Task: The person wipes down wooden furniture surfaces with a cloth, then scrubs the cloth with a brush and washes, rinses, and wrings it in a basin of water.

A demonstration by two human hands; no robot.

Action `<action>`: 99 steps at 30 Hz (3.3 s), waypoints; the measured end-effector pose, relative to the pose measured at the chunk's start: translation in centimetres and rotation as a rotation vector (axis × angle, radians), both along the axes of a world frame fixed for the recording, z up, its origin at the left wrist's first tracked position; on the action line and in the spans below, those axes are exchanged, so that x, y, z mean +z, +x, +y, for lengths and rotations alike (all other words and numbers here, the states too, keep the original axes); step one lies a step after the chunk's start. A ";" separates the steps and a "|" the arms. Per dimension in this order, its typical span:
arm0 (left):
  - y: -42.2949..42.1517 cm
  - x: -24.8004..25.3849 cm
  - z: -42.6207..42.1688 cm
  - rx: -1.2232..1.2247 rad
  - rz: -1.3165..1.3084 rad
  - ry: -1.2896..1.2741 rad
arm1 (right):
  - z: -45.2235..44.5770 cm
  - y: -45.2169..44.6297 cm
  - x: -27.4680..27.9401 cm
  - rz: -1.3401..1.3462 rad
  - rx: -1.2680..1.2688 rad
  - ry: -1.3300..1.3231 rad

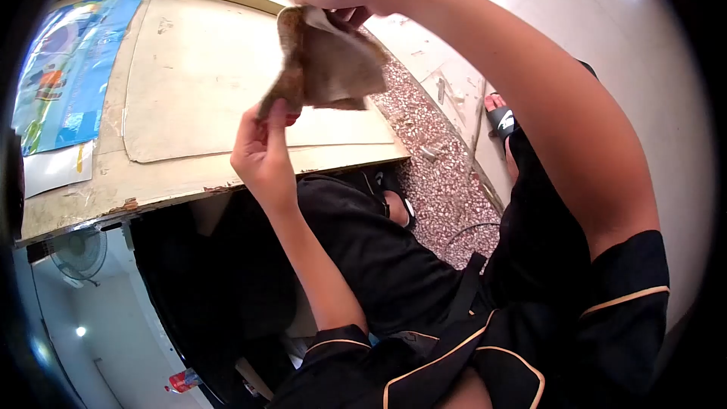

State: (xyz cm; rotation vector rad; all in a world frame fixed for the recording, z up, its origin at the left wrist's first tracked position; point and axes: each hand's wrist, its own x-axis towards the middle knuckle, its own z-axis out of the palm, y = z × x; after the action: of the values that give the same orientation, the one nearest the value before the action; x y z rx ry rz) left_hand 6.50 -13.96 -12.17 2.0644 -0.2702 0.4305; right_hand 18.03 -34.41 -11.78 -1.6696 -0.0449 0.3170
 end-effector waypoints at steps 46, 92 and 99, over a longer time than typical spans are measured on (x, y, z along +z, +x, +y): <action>1.0 -0.4 2.6 -0.210 0.234 -0.109 | 19.3 13.2 0.3 0.045 0.492 0.715; 0.7 -1.2 0.7 -0.121 0.288 -0.086 | 19.3 11.8 1.8 -0.025 0.584 0.903; 1.7 -2.0 1.7 -0.094 0.330 -0.129 | 19.7 13.3 0.4 -0.097 0.590 0.847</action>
State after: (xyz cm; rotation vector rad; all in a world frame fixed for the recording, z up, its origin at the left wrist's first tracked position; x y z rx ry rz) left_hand 8.15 -12.26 -14.13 1.9499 -0.1365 0.0448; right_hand 31.30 -14.67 -11.36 -0.7948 -0.6632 0.5629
